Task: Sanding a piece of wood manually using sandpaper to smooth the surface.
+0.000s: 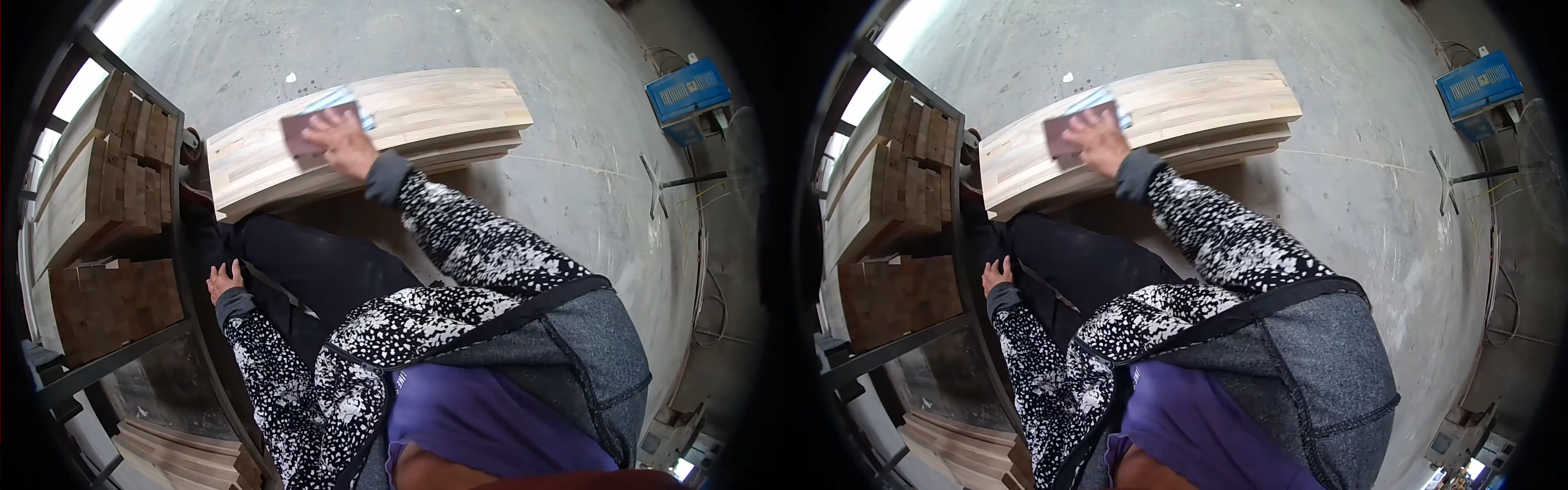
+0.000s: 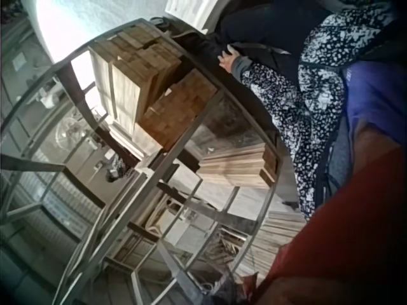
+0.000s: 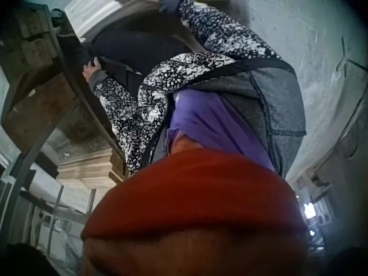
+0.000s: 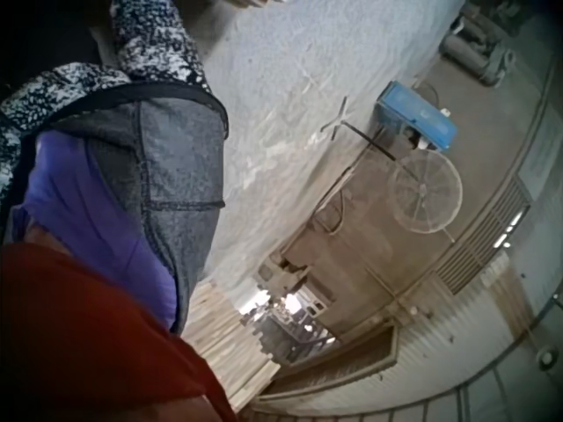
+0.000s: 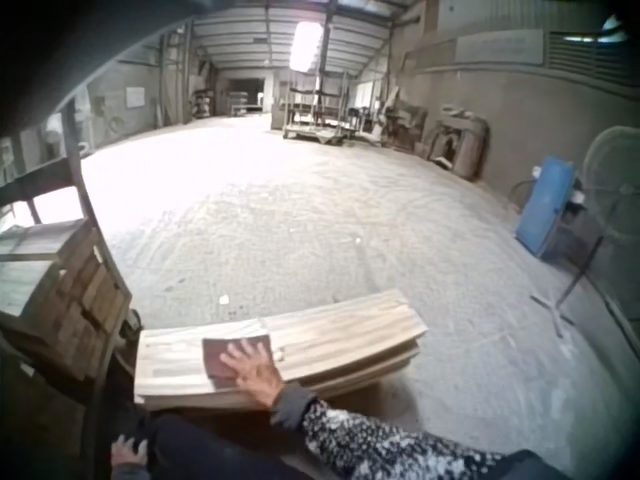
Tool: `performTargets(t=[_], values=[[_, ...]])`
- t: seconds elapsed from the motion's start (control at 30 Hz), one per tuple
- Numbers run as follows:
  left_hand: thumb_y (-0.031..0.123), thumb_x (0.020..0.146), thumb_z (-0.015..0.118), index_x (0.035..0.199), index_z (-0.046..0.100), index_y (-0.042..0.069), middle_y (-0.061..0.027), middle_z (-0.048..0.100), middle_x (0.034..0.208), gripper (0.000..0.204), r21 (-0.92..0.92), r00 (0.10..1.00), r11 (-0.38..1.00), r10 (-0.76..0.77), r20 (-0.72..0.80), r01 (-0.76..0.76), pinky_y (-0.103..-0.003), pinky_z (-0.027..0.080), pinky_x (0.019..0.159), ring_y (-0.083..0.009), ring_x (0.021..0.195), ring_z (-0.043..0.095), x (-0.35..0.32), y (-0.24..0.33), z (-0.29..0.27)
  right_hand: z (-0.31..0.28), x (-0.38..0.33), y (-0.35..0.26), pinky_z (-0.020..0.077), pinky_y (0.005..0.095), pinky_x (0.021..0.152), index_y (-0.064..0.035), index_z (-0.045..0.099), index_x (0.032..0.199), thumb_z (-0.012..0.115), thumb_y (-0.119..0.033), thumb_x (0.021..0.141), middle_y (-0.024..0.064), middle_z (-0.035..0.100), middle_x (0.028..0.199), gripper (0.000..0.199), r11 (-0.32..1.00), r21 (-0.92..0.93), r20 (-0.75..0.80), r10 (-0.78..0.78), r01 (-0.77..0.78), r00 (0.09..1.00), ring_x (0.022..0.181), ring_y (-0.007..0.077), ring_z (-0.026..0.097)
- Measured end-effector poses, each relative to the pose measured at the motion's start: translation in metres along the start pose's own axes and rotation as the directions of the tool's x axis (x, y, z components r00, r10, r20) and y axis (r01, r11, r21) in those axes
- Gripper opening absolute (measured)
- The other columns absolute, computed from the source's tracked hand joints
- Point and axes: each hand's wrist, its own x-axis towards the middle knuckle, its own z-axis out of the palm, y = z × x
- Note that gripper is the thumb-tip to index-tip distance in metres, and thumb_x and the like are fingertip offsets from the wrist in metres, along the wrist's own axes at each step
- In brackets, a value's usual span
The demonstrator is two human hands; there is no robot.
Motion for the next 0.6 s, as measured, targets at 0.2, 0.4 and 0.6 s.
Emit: performTargets(t=[0.2, 0.4, 0.6], values=[[0.052, 0.077, 0.046, 0.110, 0.055, 0.015, -0.0084, 0.042, 0.125, 0.050, -0.040, 1.000, 0.999, -0.001, -0.015, 0.000, -0.038, 0.031, 0.095, -0.0325, 0.115, 0.036, 0.005, -0.022, 0.014, -0.016, -0.014, -0.027, 0.0178, 0.0490, 0.098, -0.0145, 0.047, 0.117, 0.054, -0.007, 0.067, 0.0097, 0.034, 0.131, 0.051, 0.971, 0.190, 0.091, -0.166, 0.147, 0.982, 0.123, 0.0308, 0.026], [0.052, 0.077, 0.046, 0.110, 0.055, 0.016, -0.0083, 0.042, 0.125, 0.050, -0.066, 1.000, 0.998, 0.001, -0.028, -0.003, -0.037, 0.031, 0.095, -0.0328, 0.115, 0.036, 0.006, -0.015, 0.009, -0.110, -0.146, 0.228, 0.0251, 0.0463, 0.093, -0.0203, 0.050, 0.116, 0.041, -0.015, 0.078, 0.0101, 0.041, 0.125, 0.039, 0.697, -0.277, -0.307, 0.588, -0.661, 0.749, 0.113, 0.0291, 0.037], [0.053, 0.078, 0.044, 0.112, 0.053, 0.016, -0.0080, 0.041, 0.126, 0.051, -0.028, 0.999, 0.998, -0.053, 0.001, 0.053, -0.037, 0.030, 0.096, -0.0332, 0.116, 0.035, 0.002, -0.007, -0.004, -0.070, -0.136, 0.180, 0.0261, 0.0495, 0.091, -0.0229, 0.049, 0.116, 0.048, -0.019, 0.076, 0.0077, 0.043, 0.123, 0.040, 0.716, -0.277, -0.329, 0.556, -0.641, 0.763, 0.114, 0.0331, 0.037]])
